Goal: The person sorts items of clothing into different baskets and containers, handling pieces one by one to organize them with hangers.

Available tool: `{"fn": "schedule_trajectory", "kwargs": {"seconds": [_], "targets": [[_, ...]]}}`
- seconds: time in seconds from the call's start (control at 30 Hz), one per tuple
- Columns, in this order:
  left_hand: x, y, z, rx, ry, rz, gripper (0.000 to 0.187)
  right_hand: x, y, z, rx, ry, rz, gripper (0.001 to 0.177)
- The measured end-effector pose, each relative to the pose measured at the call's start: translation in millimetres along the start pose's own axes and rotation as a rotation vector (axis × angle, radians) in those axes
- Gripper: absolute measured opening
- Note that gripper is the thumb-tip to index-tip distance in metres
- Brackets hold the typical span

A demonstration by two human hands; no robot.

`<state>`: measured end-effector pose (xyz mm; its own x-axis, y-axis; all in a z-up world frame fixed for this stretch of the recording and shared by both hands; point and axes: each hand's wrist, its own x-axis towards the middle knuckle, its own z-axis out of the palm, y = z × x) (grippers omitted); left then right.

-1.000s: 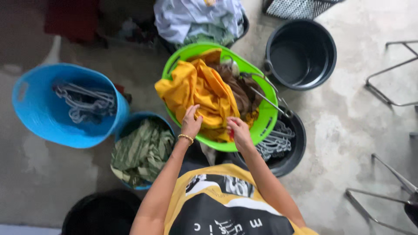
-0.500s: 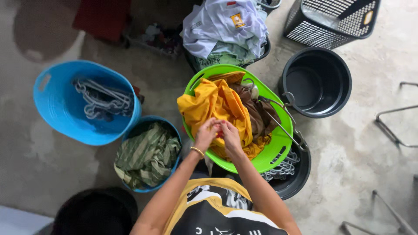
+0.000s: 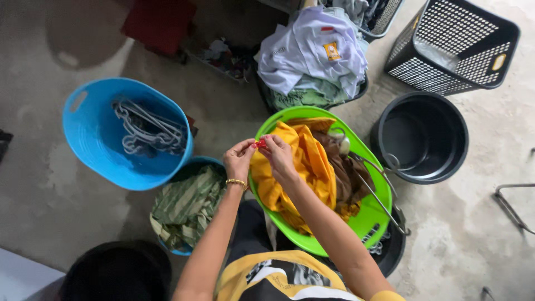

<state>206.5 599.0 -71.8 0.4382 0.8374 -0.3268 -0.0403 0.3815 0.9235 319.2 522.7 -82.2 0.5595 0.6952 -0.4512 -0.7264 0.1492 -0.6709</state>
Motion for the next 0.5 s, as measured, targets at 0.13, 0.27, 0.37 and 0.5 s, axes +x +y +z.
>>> {"fn": "schedule_trajectory", "kwargs": {"seconds": [0.13,0.27,0.37,0.5], "targets": [[77.0,-17.0,-23.3,0.095,0.028,0.018,0.022,82.1,45.1,-0.7,0.022,0.112,0.099,0.014],[154.8,-49.7,-47.8,0.124,0.053,0.006,0.019,154.5,90.0,-1.2,0.132,0.180,0.181,0.013],[204.0,-74.0,-59.1,0.197,0.076,-0.019,0.018,192.7,98.4,13.6,0.137,0.276,0.253,0.015],[287.6,-69.8,-48.5,0.173,0.099,0.036,0.013,260.9,71.8,60.4,0.154,0.283,0.209,0.014]]}}
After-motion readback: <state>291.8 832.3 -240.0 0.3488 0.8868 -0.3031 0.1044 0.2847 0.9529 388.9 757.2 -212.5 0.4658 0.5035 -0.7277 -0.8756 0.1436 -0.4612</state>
